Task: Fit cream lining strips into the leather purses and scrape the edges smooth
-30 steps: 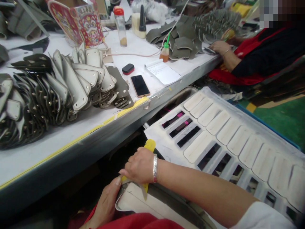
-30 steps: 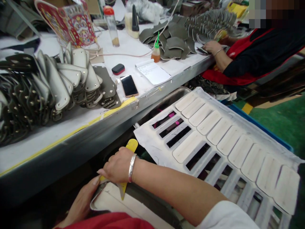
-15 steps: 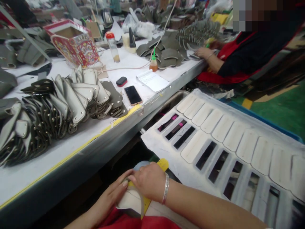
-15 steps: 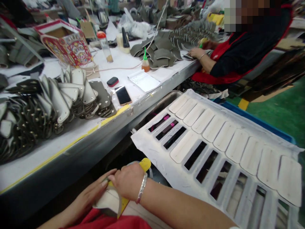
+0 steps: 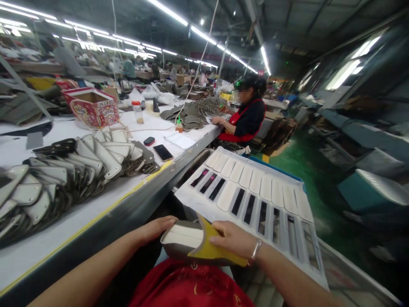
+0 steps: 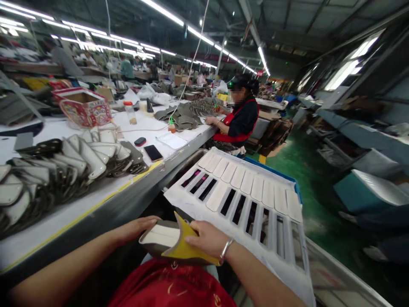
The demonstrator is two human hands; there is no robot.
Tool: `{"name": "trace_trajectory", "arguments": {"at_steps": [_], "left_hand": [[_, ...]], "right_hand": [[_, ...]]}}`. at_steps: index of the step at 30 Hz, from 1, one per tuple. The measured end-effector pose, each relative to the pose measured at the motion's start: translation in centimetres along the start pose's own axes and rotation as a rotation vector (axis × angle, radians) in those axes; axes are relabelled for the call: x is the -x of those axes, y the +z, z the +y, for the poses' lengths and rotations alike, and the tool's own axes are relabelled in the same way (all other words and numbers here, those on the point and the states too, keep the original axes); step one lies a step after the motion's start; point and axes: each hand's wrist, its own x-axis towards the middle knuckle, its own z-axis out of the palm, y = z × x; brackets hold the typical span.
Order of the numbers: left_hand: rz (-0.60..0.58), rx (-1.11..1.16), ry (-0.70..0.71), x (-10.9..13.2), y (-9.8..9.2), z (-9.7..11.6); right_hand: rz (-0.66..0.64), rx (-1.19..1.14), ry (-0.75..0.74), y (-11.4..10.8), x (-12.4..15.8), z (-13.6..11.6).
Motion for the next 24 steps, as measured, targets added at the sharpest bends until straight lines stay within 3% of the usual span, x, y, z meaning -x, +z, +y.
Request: {"name": "trace_trajectory", "arguments": {"at_steps": [3,7,12,15,18,24], "left_hand": [[0.012,-0.054,-0.059,0.7,-0.6,0.3],[-0.026,0.025,-0.174,2.4,0.0,-0.1],[-0.103,0.213,-0.185,3.5,0.7,-0.9],[-0.114,0.289,-0.146,3.5,0.1,-1.2],[-0.132,0.384,-0.092,3.3,-0.3,-1.5],[-0.104,0.395,-0.075,1.7,0.1,-2.0]], "right_hand": [[0.104,-0.201,0.014,4.1,1.6,-0.4],[0.332,-0.312,0.04,10.2,0.6,-0.7],[0.342,-0.87,0.205,15.1,-2.1,-2.5],[0.269,-1.064,0.327,17.2,-3.8,-4.5],[0.222,-1.289,0.359,18.4,-5.3,-6.1],[0.146,-1.51,0.359,18.7,-7.0,-6.2]]}}
